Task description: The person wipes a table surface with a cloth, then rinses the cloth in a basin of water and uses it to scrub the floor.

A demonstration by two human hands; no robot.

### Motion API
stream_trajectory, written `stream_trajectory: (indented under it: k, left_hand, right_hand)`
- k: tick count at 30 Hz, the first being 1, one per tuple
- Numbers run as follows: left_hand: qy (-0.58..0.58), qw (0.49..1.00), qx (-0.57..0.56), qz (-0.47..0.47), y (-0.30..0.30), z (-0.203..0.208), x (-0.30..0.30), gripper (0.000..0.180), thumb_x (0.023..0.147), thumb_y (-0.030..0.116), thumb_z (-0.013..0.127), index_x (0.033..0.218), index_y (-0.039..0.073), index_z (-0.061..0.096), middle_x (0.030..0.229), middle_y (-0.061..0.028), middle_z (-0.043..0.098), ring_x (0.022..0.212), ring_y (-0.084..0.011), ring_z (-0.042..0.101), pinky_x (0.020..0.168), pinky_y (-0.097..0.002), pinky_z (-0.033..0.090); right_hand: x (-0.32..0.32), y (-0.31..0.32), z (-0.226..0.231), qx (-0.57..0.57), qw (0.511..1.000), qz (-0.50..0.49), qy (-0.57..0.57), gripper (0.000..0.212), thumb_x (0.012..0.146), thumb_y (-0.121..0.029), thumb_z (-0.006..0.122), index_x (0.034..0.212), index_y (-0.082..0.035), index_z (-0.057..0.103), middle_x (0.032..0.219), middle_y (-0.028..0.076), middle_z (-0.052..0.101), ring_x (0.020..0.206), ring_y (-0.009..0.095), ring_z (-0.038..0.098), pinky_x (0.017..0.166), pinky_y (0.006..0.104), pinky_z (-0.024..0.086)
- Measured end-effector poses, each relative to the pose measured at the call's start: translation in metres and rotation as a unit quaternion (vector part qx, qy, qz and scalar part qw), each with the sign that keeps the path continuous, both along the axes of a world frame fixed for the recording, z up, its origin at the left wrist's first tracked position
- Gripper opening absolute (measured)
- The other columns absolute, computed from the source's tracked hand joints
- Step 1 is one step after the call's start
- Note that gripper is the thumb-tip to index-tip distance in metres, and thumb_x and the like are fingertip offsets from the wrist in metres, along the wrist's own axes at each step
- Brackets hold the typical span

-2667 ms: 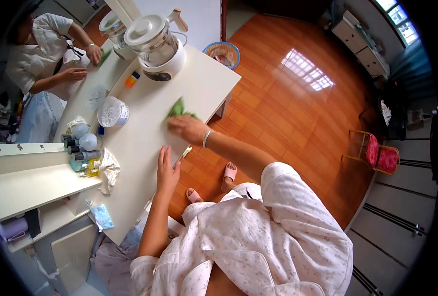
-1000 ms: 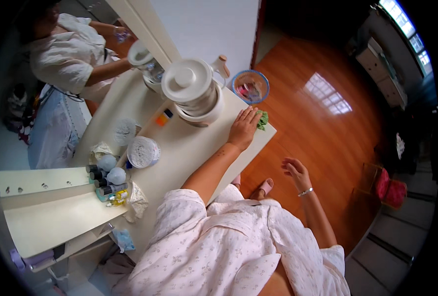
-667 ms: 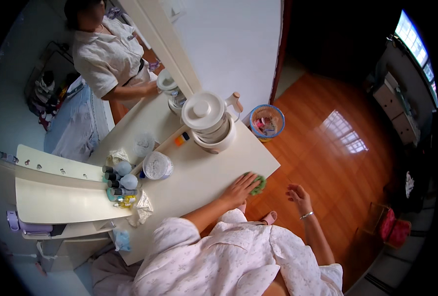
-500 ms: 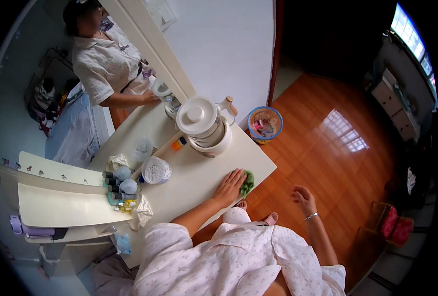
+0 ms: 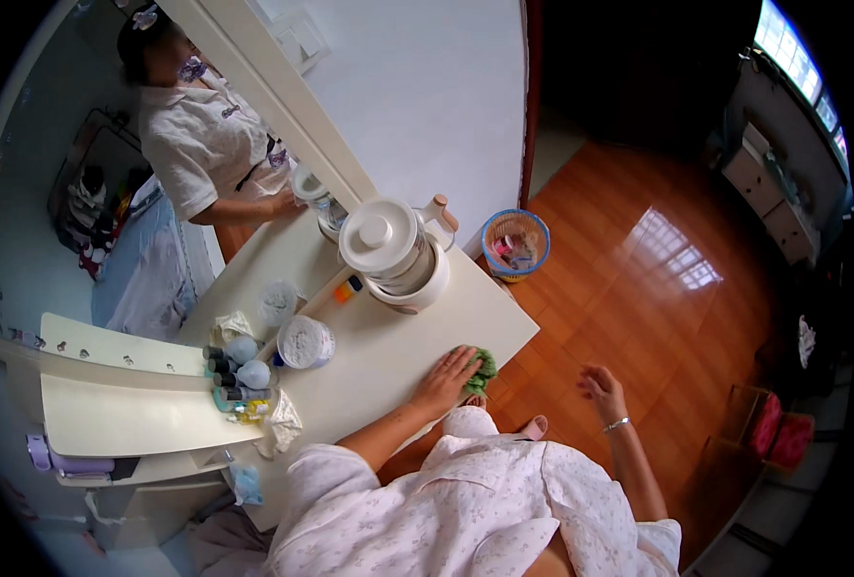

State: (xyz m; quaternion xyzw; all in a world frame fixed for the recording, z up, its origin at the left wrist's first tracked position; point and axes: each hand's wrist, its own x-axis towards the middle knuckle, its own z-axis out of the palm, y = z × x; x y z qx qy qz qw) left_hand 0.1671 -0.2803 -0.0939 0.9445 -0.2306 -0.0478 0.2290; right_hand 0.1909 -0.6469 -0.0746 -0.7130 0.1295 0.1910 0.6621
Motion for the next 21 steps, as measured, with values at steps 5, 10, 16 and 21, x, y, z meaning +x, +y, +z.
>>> stream_trajectory:
  k: [5, 10, 16, 21]
  left_hand:
    - [-0.037, 0.998, 0.051, 0.033, -0.017, -0.001, 0.054, 0.055, 0.087, 0.007, 0.045, 0.141, 0.007, 0.036, 0.15, -0.0132, 0.027, 0.14, -0.0302, 0.023, 0.114, -0.0426, 0.019]
    - [-0.095, 0.993, -0.011, 0.07, -0.059, -0.005, 0.099, 0.054, 0.084, 0.002, 0.045, 0.138, 0.004, 0.039, 0.147, -0.0163, 0.031, 0.138, -0.0363, 0.024, 0.113, -0.0446, 0.022]
    - [-0.058, 0.998, -0.015, -0.013, -0.015, 0.002, 0.039, 0.05, 0.087, 0.008, 0.047, 0.137, 0.009, 0.043, 0.147, -0.0139, 0.031, 0.138, -0.0336, 0.025, 0.112, -0.0433, 0.024]
    - [-0.022, 1.0, -0.004, 0.011, 0.038, 0.006, -0.014, 0.047, 0.085, 0.008, 0.051, 0.131, 0.014, 0.052, 0.144, -0.0135, 0.036, 0.136, -0.0327, 0.029, 0.11, -0.0418, 0.029]
  right_hand:
    - [-0.003, -0.002, -0.018, -0.031, 0.999, 0.017, 0.009, 0.02, 0.093, -0.011, 0.056, 0.112, -0.004, 0.058, 0.1, 0.004, 0.065, 0.087, 0.014, 0.064, 0.069, 0.0273, 0.051]
    - [0.01, 0.044, 0.0, -0.114, 0.979, 0.129, -0.107, 0.025, 0.091, -0.01, 0.057, 0.115, -0.005, 0.057, 0.1, 0.005, 0.064, 0.09, 0.016, 0.063, 0.073, 0.0274, 0.051]
    - [0.032, 0.129, 0.038, -0.238, 0.873, 0.302, -0.3, 0.042, 0.083, -0.007, 0.058, 0.125, -0.008, 0.051, 0.128, 0.013, 0.053, 0.115, 0.032, 0.052, 0.095, 0.0394, 0.044]
    - [0.022, 0.172, 0.011, -0.274, 0.779, 0.442, -0.351, 0.049, 0.083, -0.011, 0.058, 0.131, -0.011, 0.046, 0.138, 0.008, 0.046, 0.127, 0.029, 0.043, 0.102, 0.0396, 0.038]
